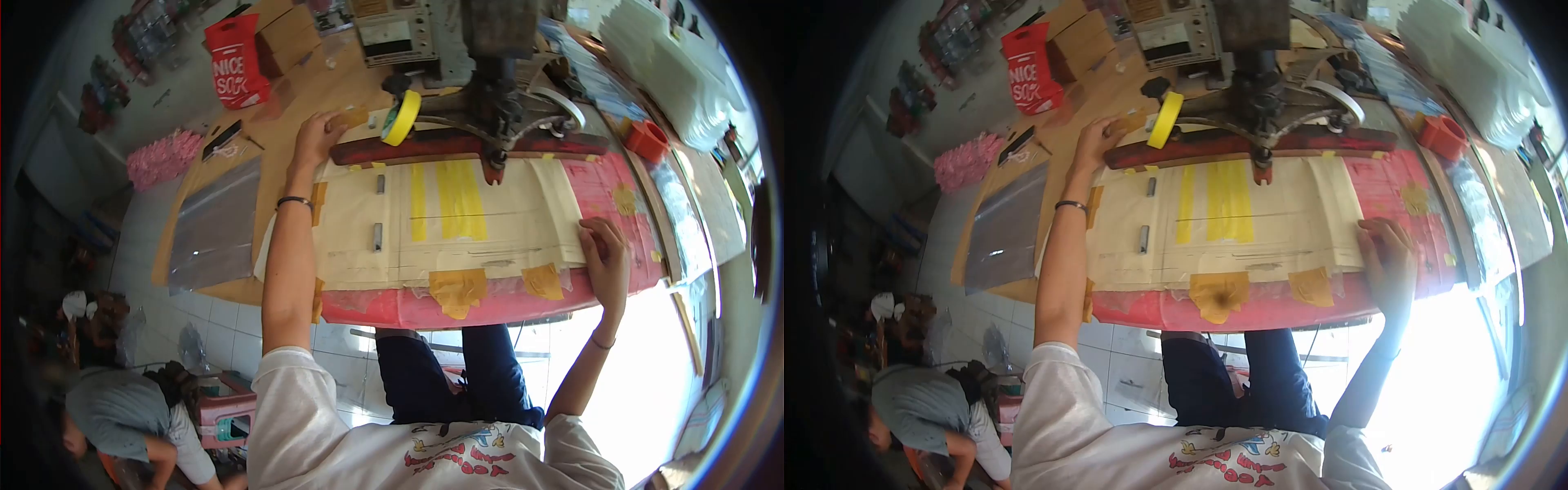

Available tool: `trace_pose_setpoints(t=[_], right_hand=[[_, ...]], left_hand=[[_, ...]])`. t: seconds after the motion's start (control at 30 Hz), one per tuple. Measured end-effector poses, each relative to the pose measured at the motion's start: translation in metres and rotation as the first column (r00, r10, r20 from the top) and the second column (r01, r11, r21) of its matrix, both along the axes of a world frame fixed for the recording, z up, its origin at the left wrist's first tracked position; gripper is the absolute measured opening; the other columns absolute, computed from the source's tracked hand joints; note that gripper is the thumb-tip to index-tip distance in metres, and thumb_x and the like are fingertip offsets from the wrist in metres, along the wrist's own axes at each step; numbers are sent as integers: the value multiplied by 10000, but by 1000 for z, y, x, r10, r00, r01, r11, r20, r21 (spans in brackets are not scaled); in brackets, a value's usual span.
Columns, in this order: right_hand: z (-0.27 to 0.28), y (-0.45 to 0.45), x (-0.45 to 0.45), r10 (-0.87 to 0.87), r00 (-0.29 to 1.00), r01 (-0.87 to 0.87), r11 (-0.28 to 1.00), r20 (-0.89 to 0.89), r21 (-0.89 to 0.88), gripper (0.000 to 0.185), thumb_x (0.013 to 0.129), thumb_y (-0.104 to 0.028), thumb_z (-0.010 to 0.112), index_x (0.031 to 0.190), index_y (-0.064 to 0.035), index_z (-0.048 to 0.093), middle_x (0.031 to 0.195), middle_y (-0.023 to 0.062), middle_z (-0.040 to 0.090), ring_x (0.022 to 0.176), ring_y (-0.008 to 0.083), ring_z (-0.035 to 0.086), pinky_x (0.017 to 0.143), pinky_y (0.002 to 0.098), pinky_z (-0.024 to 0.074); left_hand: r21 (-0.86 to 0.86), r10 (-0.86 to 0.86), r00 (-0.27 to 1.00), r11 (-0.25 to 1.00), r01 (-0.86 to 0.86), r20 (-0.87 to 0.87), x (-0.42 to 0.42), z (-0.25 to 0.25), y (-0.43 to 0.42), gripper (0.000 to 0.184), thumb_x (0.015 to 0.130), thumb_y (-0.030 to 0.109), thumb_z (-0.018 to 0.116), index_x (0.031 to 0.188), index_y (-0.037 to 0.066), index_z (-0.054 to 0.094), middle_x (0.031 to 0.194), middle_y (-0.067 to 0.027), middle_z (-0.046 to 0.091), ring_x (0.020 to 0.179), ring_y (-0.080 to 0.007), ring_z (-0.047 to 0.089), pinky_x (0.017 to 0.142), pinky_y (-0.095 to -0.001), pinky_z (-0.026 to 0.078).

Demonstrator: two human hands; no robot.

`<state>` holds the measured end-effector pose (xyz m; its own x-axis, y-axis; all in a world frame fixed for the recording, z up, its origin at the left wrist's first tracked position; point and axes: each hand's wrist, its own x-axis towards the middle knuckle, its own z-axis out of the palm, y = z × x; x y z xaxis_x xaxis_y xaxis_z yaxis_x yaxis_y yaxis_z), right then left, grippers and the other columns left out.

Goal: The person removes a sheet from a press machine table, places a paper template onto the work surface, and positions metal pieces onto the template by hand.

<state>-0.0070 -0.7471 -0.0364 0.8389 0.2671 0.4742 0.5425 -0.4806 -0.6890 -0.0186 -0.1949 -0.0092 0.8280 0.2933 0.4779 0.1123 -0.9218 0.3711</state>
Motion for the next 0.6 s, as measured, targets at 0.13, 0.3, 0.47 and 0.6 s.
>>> trace_pose_setpoints(t=[0.13,0.3,0.47,0.6], right_hand=[[3,-4,-2,21,997,-8,984,74,-176,211,881,-207,616,1024,-68,687,1104,98,634,1048,275,590,935,404,423],[27,-9,9,193,980,-198,902,-54,-383,324,901,-275,623,1175,-104,634,1328,132,518,1197,313,526,1012,429,407],[40,32,34,388,922,-307,718,-7,-624,517,954,-395,536,1351,-67,497,1484,160,373,1366,322,369,1136,430,302],[1,40,61,473,868,-257,689,151,-678,687,991,-531,349,1471,-40,314,1541,165,279,1436,313,240,1201,422,153]], left_hand=[[-34,-209,978,977,209,9,10,-14,14,360,885,276,662,1119,2,670,1013,-182,683,925,-273,666,831,-318,488],[-382,-264,964,889,255,29,24,-31,36,419,887,318,680,1151,-8,662,970,-137,677,876,-172,638,790,-287,482],[-277,-230,973,937,214,-26,15,-21,19,479,882,343,695,1196,-16,643,905,-58,626,819,-96,574,728,-255,462],[-224,-197,980,957,185,-33,11,-15,7,477,882,339,699,1194,-18,643,856,-19,582,788,-84,543,699,-247,445]])
